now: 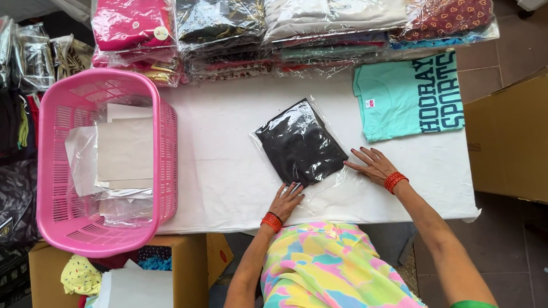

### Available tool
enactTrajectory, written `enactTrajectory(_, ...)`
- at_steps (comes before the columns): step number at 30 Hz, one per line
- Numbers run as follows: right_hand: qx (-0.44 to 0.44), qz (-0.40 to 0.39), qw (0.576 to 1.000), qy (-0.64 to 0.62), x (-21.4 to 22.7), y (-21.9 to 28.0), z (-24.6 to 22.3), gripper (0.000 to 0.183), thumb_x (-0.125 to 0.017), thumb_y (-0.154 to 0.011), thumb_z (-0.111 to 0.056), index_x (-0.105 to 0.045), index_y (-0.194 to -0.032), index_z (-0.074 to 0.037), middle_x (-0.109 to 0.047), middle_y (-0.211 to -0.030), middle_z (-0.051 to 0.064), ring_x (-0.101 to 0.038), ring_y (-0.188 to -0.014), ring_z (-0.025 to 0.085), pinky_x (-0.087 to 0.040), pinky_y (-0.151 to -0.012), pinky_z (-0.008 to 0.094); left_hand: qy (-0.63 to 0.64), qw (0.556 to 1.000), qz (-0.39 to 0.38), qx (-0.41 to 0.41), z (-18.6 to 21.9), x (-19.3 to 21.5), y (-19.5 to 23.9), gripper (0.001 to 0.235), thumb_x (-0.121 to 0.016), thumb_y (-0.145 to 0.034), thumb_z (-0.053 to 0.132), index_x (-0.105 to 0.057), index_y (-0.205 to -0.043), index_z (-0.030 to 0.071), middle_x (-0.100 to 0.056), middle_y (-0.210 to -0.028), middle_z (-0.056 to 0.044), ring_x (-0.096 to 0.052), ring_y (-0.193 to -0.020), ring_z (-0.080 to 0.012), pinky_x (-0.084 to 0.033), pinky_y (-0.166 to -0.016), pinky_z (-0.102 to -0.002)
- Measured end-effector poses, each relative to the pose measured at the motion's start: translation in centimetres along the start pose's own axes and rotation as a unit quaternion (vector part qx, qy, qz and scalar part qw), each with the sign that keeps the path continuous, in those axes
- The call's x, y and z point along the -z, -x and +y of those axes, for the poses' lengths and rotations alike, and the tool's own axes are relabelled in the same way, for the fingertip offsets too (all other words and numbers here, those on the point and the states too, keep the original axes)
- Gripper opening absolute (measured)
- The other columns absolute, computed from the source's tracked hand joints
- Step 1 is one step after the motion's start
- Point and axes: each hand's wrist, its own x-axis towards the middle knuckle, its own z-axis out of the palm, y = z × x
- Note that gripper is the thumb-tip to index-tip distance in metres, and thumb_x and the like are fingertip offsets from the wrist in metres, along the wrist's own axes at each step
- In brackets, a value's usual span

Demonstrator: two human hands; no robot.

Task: The person folds a black t-shirt and places it into a clear plastic bag, then seals the bag and stacks it. They repeat the process with a light blue t-shirt, folding it and placing it into a bag before stacking it. Finally, they unfold a blue patterned cloth on the table.

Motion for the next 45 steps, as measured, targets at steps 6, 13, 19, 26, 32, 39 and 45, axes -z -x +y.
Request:
enactTrajectory(6,-0.013,0.033,0.999,-0.028,-0.6,0.3,-2.7,0.065,-0.052,-0.094,-0.057,-0.023,-0.152,-0.053,-0.015,-0.168,-0.002,-0.018,-0.155,0.023,-0.014,-0.128,0.045,0.071,0.993,0.064,0.070,-0.7,3.0,1.7,0.040,-0.059,-0.091,-0.002,-0.066,-0.129,0.011,-0.056,-0.151,-0.005,-0.041,-0.148,-0.0268,-0.024,-0.127,-0.046)
enactTrajectory(13,0.032,0.187,0.970,-0.151,0.2,0.2,-5.2,0.062,-0.071,-0.087,-0.028,-0.050,-0.142,-0.048,-0.031,-0.162,0.003,-0.031,-0.149,0.029,-0.028,-0.122,0.047,0.166,0.967,0.159,0.108,-0.3,8.5,0.5,0.049,-0.055,-0.085,-0.014,-0.068,-0.127,0.006,-0.065,-0.140,-0.009,-0.056,-0.138,-0.0280,-0.039,-0.121,-0.045)
enactTrajectory(19,-0.050,0.305,0.833,-0.459,8.4,3.7,-5.2,0.042,-0.065,-0.090,-0.002,-0.073,-0.124,-0.026,-0.052,-0.155,0.007,-0.034,-0.150,0.030,-0.031,-0.123,0.047,0.273,0.912,0.280,0.125,2.6,17.5,-1.3,0.023,-0.057,-0.101,0.004,-0.073,-0.117,0.007,-0.075,-0.123,-0.009,-0.067,-0.124,-0.0272,-0.047,-0.114,-0.044)
enactTrajectory(26,0.012,0.428,0.682,-0.592,13.1,7.3,-4.0,0.023,-0.045,-0.112,-0.012,-0.067,-0.113,-0.008,-0.076,-0.117,0.010,-0.067,-0.122,0.026,-0.044,-0.113,0.039,0.345,0.880,0.326,0.029,4.6,24.3,-2.8,0.024,-0.050,-0.108,0.014,-0.071,-0.115,0.003,-0.078,-0.105,-0.011,-0.078,-0.095,-0.0208,-0.063,-0.081,-0.029)
enactTrajectory(32,-0.110,0.297,0.662,-0.679,9.8,-1.0,-0.6,0.030,-0.043,-0.112,-0.021,-0.065,-0.108,-0.001,-0.074,-0.101,0.012,-0.074,-0.092,0.018,-0.061,-0.075,0.030,0.478,0.813,0.272,0.192,-3.4,16.2,-7.9,0.030,-0.044,-0.111,0.015,-0.068,-0.106,-0.001,-0.077,-0.083,-0.012,-0.068,-0.071,-0.0172,-0.054,-0.057,-0.028)
enactTrajectory(39,-0.282,0.136,0.670,-0.673,3.1,-9.8,0.6,0.037,-0.040,-0.112,-0.028,-0.067,-0.116,-0.004,-0.079,-0.111,0.015,-0.067,-0.073,0.031,-0.055,-0.065,0.037,0.537,0.733,0.143,0.392,-10.7,9.0,-13.1,0.032,-0.044,-0.108,0.023,-0.066,-0.104,0.000,-0.078,-0.096,-0.015,-0.076,-0.080,-0.0204,-0.062,-0.070,-0.033)
enactTrajectory(45,-0.247,0.100,0.601,-0.753,3.4,-11.5,2.2,0.038,-0.046,-0.107,-0.035,-0.058,-0.130,-0.007,-0.074,-0.118,0.007,-0.071,-0.102,0.017,-0.059,-0.084,0.032,0.571,0.688,0.178,0.411,-11.3,9.6,-14.6,0.028,-0.050,-0.105,0.026,-0.065,-0.115,0.005,-0.078,-0.106,-0.015,-0.076,-0.092,-0.0211,-0.060,-0.077,-0.035)
